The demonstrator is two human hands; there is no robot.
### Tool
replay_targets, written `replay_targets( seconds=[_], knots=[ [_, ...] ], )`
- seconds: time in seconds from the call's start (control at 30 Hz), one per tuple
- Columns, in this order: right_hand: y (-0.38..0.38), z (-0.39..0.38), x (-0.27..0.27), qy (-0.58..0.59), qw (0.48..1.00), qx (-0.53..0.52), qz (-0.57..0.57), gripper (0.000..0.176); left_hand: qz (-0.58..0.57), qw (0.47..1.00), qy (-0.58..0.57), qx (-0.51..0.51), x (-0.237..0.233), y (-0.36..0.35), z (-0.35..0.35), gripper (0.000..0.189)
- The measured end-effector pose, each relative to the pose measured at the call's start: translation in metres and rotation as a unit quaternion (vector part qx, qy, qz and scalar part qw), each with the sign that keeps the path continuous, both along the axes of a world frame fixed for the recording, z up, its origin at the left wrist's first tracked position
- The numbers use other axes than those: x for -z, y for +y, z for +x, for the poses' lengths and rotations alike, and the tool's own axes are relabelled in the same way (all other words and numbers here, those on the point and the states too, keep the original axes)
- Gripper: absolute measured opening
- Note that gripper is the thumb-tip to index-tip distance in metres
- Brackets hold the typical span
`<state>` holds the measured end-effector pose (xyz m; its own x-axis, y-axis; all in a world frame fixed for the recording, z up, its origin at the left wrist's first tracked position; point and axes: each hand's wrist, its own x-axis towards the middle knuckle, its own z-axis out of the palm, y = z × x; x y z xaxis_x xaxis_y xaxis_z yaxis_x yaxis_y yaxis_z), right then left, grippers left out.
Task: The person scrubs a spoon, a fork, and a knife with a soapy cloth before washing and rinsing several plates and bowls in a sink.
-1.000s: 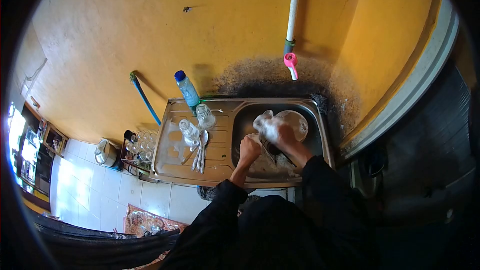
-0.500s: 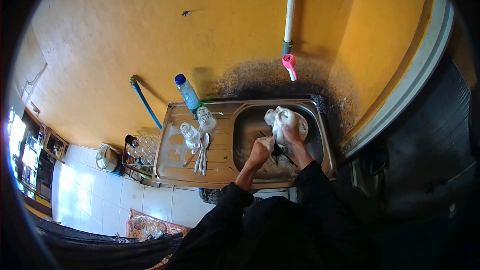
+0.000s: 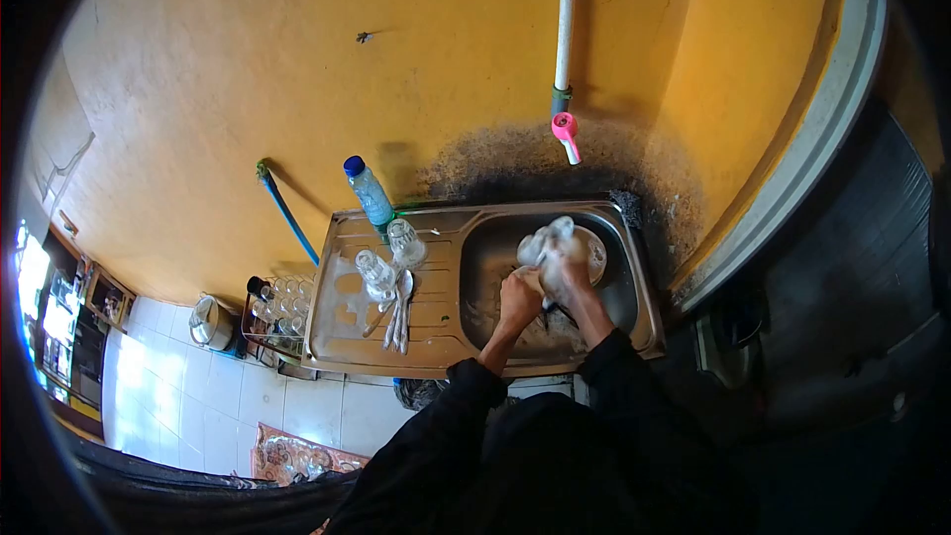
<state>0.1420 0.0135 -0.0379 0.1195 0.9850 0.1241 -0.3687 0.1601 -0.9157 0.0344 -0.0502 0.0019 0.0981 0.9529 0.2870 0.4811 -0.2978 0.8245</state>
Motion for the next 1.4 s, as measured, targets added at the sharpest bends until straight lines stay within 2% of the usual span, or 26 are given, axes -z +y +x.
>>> replay_targets(
  seconds=[0.03,0.1,0.17,0.2,0.3,0.33,0.43,0.47,0.5,0.53,0.57,0.6,0.7,0.77,0.8,0.9,0.97,1.03,1.07,1.1,1.17,1.23,1.27,1.3,1.37,1.4],
  knots=[
    [0.026,0.015,0.058,-0.082,0.995,-0.063,0.012,0.011,-0.005,0.999,-0.037,0.003,0.002,0.0,0.001,0.019],
    [-0.024,-0.004,-0.047,0.311,0.925,-0.217,-0.009,0.012,-0.017,0.993,-0.113,0.011,0.011,-0.003,0.006,0.018],
    [-0.004,0.01,-0.035,0.413,0.89,-0.189,-0.033,0.012,0.088,0.993,0.004,0.08,0.036,0.007,0.007,0.019],
    [-0.014,0.003,-0.055,0.262,0.957,-0.019,-0.12,0.013,0.113,0.99,-0.002,0.087,0.04,0.01,0.009,0.019],
    [-0.034,-0.009,-0.06,0.216,0.968,-0.126,-0.001,0.014,0.075,0.996,-0.037,0.027,0.019,0.01,0.011,0.018],
    [-0.052,-0.015,-0.084,0.009,0.998,-0.01,-0.063,0.007,0.005,0.996,-0.08,0.038,0.007,0.006,0.01,0.018],
    [-0.045,-0.002,-0.069,0.09,0.993,-0.041,-0.069,0.007,0.08,0.993,-0.005,0.086,0.023,0.019,0.004,0.02],
    [-0.021,0.016,-0.023,0.099,0.985,-0.137,0.03,0.011,-0.032,0.991,-0.072,0.105,0.008,0.017,-0.002,0.021],
    [-0.023,0.023,-0.014,0.099,0.985,-0.135,0.031,0.011,0.018,0.991,-0.127,0.037,0.061,0.043,-0.003,0.022],
    [-0.027,0.029,-0.008,-0.158,0.979,-0.054,0.114,0.013,-0.07,0.968,-0.225,0.086,0.039,0.041,-0.009,0.021],
    [-0.029,0.031,-0.001,-0.403,0.896,0.03,0.186,0.015,-0.157,0.926,-0.318,0.132,0.016,0.039,-0.013,0.02],
    [-0.025,0.031,0.01,-0.423,0.885,-0.001,0.195,0.024,-0.158,0.925,-0.318,0.132,0.015,0.042,-0.01,0.02],
    [-0.054,0.003,-0.051,-0.373,0.908,-0.052,0.184,0.027,-0.029,0.934,-0.294,0.202,0.014,0.047,-0.007,0.015],
    [-0.05,0.008,-0.022,-0.361,0.898,0.005,0.251,0.028,-0.249,0.856,-0.43,0.143,0.008,0.048,-0.014,0.012],
    [-0.056,0.014,-0.018,-0.425,0.87,-0.015,0.25,0.023,-0.27,0.789,-0.543,0.101,0.02,0.06,-0.01,0.01],
    [-0.071,0.015,-0.045,-0.531,0.812,-0.102,0.219,0.012,-0.204,0.748,-0.63,0.047,0.003,0.07,-0.027,0.009],
    [-0.067,0.025,-0.025,-0.508,0.808,0.033,0.296,0.013,-0.226,0.752,-0.619,0.007,-0.009,0.066,-0.034,0.009],
    [-0.063,0.015,-0.039,-0.391,0.891,0.157,0.172,0.012,-0.21,0.865,-0.454,0.032,-0.013,0.06,-0.034,0.011],
    [-0.06,0.009,-0.051,-0.436,0.863,0.164,0.196,0.012,-0.225,0.889,-0.398,0.034,-0.013,0.055,-0.028,0.009],
    [-0.056,0.005,-0.058,-0.48,0.833,0.173,0.216,0.011,-0.166,0.884,-0.434,0.058,0.012,0.062,-0.017,0.025],
    [-0.048,-0.001,-0.061,-0.506,0.785,0.175,0.313,0.009,-0.059,0.946,-0.311,0.064,0.031,0.06,-0.001,0.021],
    [-0.038,0.005,-0.062,-0.53,0.785,0.136,0.291,0.01,0.001,0.994,-0.02,0.106,0.024,0.051,-0.007,0.018],
    [-0.031,0.01,-0.065,-0.568,0.785,0.13,0.21,0.011,0.126,0.987,0.071,0.073,0.02,0.048,-0.006,0.015],
    [-0.029,0.011,-0.07,-0.601,0.779,0.122,0.128,0.011,0.125,0.987,0.071,0.07,0.019,0.046,-0.007,0.015],
    [-0.034,0.005,-0.074,-0.642,0.756,0.075,0.109,0.015,-0.052,0.99,0.001,0.132,0.016,0.044,-0.01,0.015],
    [-0.031,0.0,-0.074,-0.626,0.742,0.093,0.223,0.012,0.007,0.967,-0.233,0.104,0.013,0.037,-0.001,0.014]
  ],
)
